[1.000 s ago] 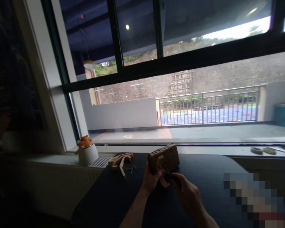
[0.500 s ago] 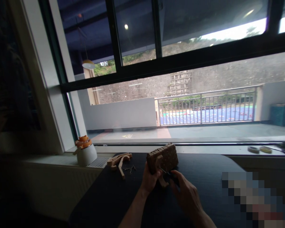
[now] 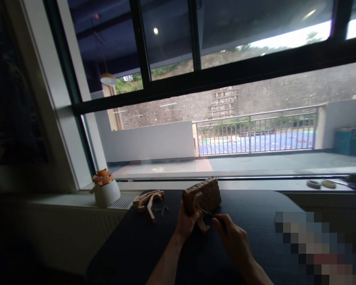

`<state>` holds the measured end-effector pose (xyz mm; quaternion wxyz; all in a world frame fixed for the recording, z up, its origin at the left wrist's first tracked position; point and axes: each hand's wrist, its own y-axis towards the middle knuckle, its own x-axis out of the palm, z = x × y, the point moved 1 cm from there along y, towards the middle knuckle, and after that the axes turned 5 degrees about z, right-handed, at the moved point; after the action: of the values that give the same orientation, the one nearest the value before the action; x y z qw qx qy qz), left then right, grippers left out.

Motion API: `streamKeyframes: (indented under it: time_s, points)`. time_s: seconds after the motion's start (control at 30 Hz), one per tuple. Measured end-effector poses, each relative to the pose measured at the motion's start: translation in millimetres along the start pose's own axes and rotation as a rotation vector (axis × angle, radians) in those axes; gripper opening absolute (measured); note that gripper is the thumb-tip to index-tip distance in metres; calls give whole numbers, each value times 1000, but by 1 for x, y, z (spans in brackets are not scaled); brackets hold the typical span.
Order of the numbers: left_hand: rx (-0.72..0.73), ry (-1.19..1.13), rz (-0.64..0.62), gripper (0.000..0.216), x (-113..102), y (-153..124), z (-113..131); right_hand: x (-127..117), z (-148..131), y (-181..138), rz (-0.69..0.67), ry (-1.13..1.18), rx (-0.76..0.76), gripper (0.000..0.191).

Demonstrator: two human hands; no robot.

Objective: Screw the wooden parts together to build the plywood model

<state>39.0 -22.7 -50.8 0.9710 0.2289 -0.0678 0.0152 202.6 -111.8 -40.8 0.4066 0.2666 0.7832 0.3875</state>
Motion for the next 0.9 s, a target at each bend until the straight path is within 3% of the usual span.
streamKeyframes:
  time_s: [0.5,0.9]
  points:
    - [17,22,-13,48,-1,0,-1,2,-1,-1,-73,69,-60,18]
    - [21,31,5,46,1,-1,3,4,3,0,-60,9,70,23]
